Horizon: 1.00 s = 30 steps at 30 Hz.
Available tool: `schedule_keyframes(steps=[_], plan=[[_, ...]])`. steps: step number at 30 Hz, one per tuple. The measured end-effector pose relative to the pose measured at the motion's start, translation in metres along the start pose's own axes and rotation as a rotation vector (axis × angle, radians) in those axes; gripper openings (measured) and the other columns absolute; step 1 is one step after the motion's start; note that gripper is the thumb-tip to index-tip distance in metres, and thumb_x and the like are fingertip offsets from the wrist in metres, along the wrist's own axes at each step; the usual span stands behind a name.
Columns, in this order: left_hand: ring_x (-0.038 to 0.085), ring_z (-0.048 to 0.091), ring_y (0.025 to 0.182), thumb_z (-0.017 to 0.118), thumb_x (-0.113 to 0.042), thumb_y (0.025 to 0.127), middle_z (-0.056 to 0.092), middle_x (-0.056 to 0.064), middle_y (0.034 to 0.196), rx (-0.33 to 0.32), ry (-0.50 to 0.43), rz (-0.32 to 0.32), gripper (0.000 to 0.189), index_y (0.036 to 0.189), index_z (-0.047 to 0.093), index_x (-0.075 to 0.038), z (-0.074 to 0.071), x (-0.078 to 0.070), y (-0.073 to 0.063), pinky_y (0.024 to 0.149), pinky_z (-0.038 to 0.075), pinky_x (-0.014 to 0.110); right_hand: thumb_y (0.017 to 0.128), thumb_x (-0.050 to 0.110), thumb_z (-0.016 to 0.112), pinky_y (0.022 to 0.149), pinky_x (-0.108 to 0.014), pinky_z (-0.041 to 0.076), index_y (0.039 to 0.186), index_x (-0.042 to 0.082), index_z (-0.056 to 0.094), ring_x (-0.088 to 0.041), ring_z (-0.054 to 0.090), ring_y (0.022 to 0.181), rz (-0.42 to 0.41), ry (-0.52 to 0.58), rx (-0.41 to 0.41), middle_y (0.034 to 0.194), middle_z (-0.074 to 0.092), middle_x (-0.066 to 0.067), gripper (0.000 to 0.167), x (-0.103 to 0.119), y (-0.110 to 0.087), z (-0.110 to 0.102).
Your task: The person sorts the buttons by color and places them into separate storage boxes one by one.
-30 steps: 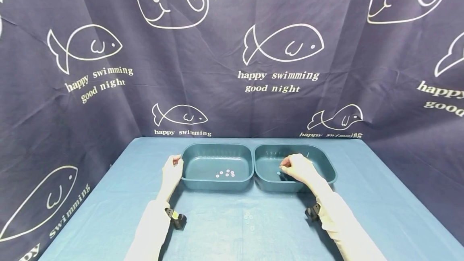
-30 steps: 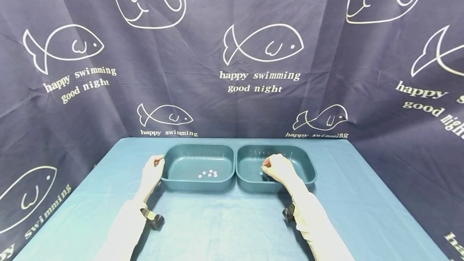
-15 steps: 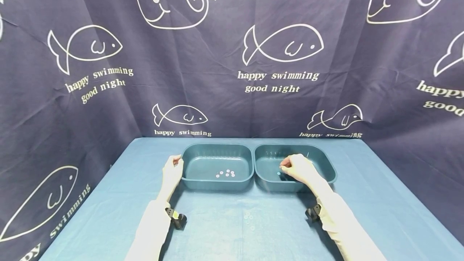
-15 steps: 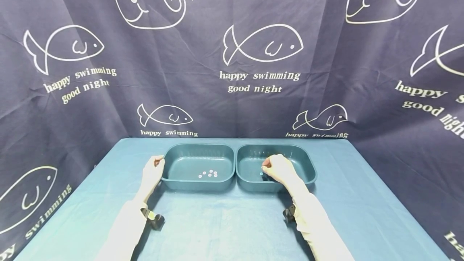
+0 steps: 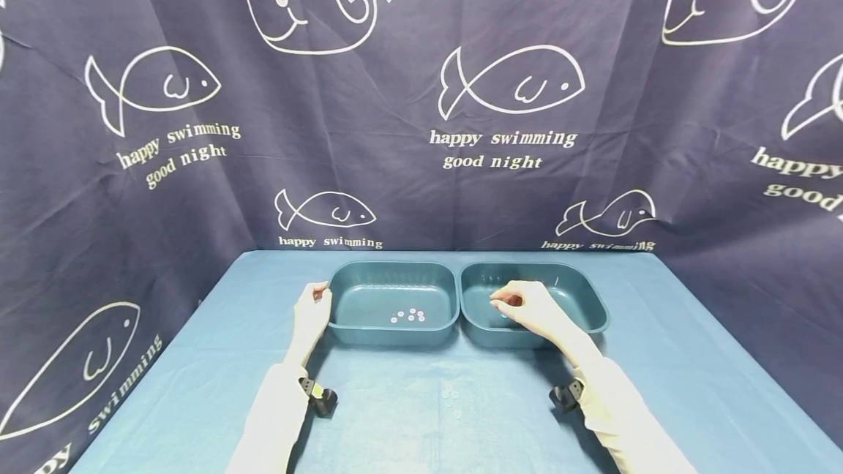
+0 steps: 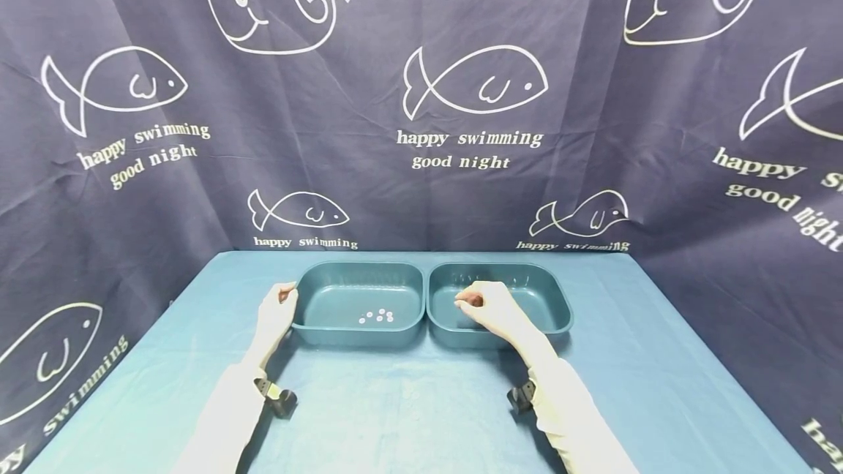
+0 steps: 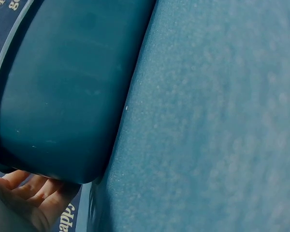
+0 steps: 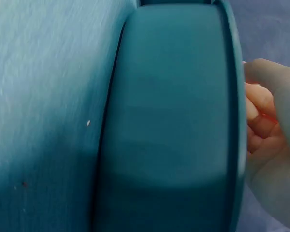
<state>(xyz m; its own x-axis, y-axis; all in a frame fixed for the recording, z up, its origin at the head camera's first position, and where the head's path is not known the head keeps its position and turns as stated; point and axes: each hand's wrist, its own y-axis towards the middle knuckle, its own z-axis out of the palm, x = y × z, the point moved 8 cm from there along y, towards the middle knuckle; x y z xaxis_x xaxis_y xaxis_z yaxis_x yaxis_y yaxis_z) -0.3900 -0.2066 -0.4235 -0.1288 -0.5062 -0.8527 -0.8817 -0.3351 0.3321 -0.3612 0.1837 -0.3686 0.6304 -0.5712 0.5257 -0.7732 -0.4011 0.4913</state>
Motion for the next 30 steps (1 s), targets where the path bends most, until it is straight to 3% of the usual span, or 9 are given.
schedule_keyframes(steps=[6, 14, 22, 30], plan=[[0.041, 0.058, 0.107, 0.048, -0.006, 0.091, 0.061, 0.028, 0.112, 0.011, -0.008, -0.013, 0.028, 0.115, 0.056, 0.006, 0.0, 0.0, -0.001, 0.095, 0.045, 0.05, 0.081, 0.011, 0.069, 0.062, -0.02, 0.048, 0.092, 0.01, 0.072, 0.003, 0.056, 0.067, 0.043, -0.003, 0.037, 0.078, 0.069, 0.004, 0.011, 0.014, -0.002, 0.005], [0.042, 0.057, 0.108, 0.047, -0.007, 0.092, 0.06, 0.028, 0.113, 0.015, -0.009, -0.013, 0.028, 0.115, 0.056, 0.006, 0.0, -0.002, -0.002, 0.095, 0.044, 0.05, 0.08, 0.011, 0.07, 0.061, -0.021, 0.048, 0.09, 0.012, 0.072, 0.003, 0.054, 0.067, -0.04, 0.004, 0.021, 0.072, 0.064, 0.01, 0.011, 0.041, -0.007, 0.008], [0.041, 0.057, 0.109, 0.047, -0.007, 0.092, 0.06, 0.028, 0.115, 0.019, -0.007, -0.018, 0.029, 0.116, 0.056, 0.006, 0.0, 0.0, -0.001, 0.097, 0.044, 0.05, 0.081, 0.013, 0.07, 0.061, -0.023, 0.048, 0.092, 0.014, 0.072, 0.002, 0.054, 0.067, -0.039, 0.067, 0.049, 0.07, 0.06, 0.013, 0.011, 0.054, -0.012, 0.017], [0.042, 0.057, 0.108, 0.048, -0.007, 0.091, 0.06, 0.028, 0.114, 0.012, -0.014, -0.003, 0.028, 0.114, 0.056, 0.007, -0.001, -0.002, -0.002, 0.096, 0.044, 0.05, 0.08, 0.011, 0.071, 0.057, -0.019, 0.046, 0.091, 0.011, 0.072, 0.004, 0.05, 0.064, -0.113, 0.072, 0.057, 0.069, 0.057, 0.012, 0.011, 0.067, -0.017, 0.029]])
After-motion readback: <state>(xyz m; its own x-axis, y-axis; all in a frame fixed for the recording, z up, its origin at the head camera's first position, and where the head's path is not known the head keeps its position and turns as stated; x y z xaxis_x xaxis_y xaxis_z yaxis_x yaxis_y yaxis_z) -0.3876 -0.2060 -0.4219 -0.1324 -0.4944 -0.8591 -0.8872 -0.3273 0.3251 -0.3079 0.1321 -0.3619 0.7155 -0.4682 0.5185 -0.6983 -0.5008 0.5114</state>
